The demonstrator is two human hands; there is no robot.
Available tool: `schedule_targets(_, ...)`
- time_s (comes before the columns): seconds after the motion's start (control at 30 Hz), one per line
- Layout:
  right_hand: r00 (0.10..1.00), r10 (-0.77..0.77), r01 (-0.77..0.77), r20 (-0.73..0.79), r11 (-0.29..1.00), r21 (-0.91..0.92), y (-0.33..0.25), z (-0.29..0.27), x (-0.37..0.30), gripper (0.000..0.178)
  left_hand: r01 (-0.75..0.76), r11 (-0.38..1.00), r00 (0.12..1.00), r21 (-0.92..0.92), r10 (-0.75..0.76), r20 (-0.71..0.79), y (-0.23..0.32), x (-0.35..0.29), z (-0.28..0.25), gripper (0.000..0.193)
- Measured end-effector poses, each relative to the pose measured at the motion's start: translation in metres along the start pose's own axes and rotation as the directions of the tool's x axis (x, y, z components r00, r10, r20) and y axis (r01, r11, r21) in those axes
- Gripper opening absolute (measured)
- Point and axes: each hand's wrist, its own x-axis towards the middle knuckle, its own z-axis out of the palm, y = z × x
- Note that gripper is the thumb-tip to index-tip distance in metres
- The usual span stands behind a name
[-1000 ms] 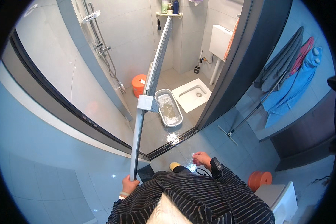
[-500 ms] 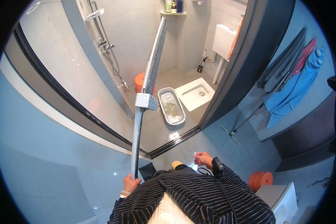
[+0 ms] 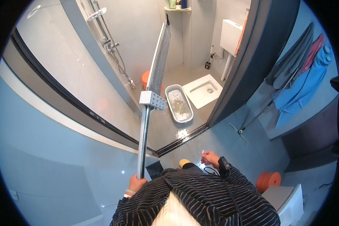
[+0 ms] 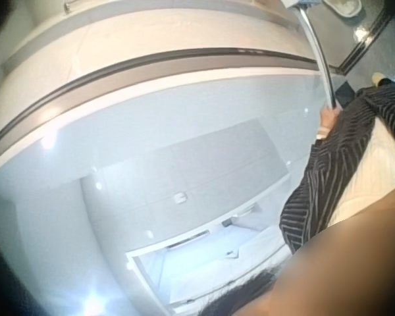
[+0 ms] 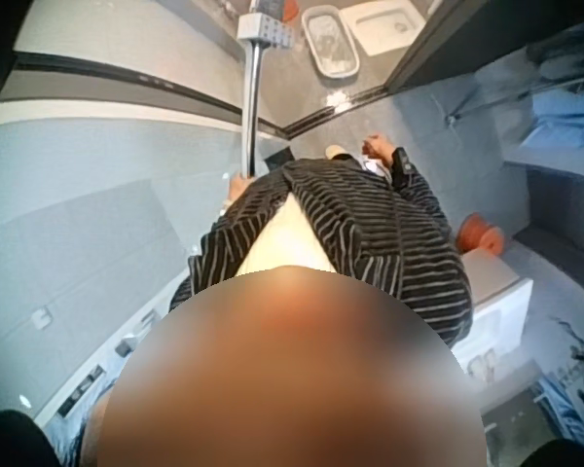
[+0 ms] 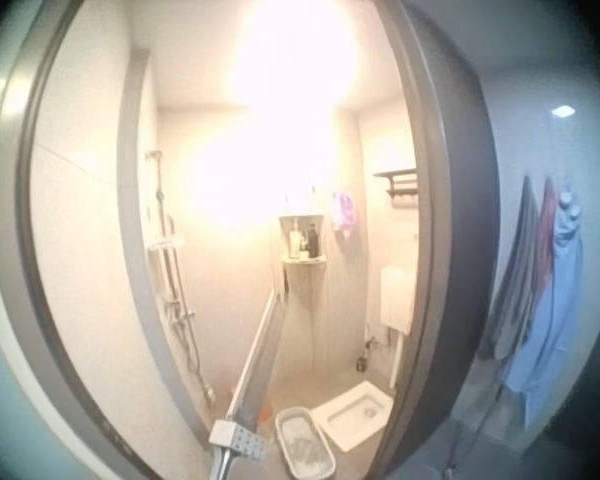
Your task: The person mops tiled floors in a living/dining area and then a bathroom using a flat mop. They move a chair to access the area underneath, continue mopping around furniture, and finish by mopping the bathroom floor near the toilet and sink.
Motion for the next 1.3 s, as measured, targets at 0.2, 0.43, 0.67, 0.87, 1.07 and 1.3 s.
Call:
schedule_targets(0.2, 1.000, -0.027, 0.027, -0.005, 0.999, 0.031, 0.010, -0.003, 0.003, 0.012, 0.036, 0.999, 0.996, -0.028, -0.034, 0.083, 0.005, 0.002, -0.002, 0.016)
schedule_targets(0.43, 0.996, 0.084, -0.082, -0.030, 0.995, 0.059, 0.030, 0.000, -0.001, 0.016, 0.252, 0.959, 0.964, 0.131, -0.260, 0.052, -0.019, 0.003, 0.002, 0.014)
schedule_targets(0.67, 0.991, 0.137, -0.137, 0.005, 0.982, 0.133, 0.045, -0.002, 0.011, 0.018, 0.334, 0.935, 0.936, 0.117, -0.343, 0.074, -0.082, 0.002, -0.006, 0.024)
schedule_targets(0.87, 0.989, 0.145, -0.139, -0.026, 0.977, 0.164, 0.041, -0.009, 0.024, 0.016, 0.366, 0.901, 0.924, 0.231, -0.381, 0.020, -0.129, 0.008, -0.021, 0.030)
schedule_targets(1.07, 0.984, 0.177, -0.169, -0.038, 0.975, 0.145, 0.034, -0.011, 0.034, 0.015, 0.370, 0.899, 0.924, 0.232, -0.382, 0.008, -0.158, 0.004, -0.032, 0.030)
schedule_targets(1.3, 0.982, 0.186, -0.187, 0.022, 0.979, 0.078, 0.032, -0.009, 0.048, 0.016, 0.373, 0.890, 0.923, 0.263, -0.384, -0.012, -0.196, 0.002, -0.030, 0.033)
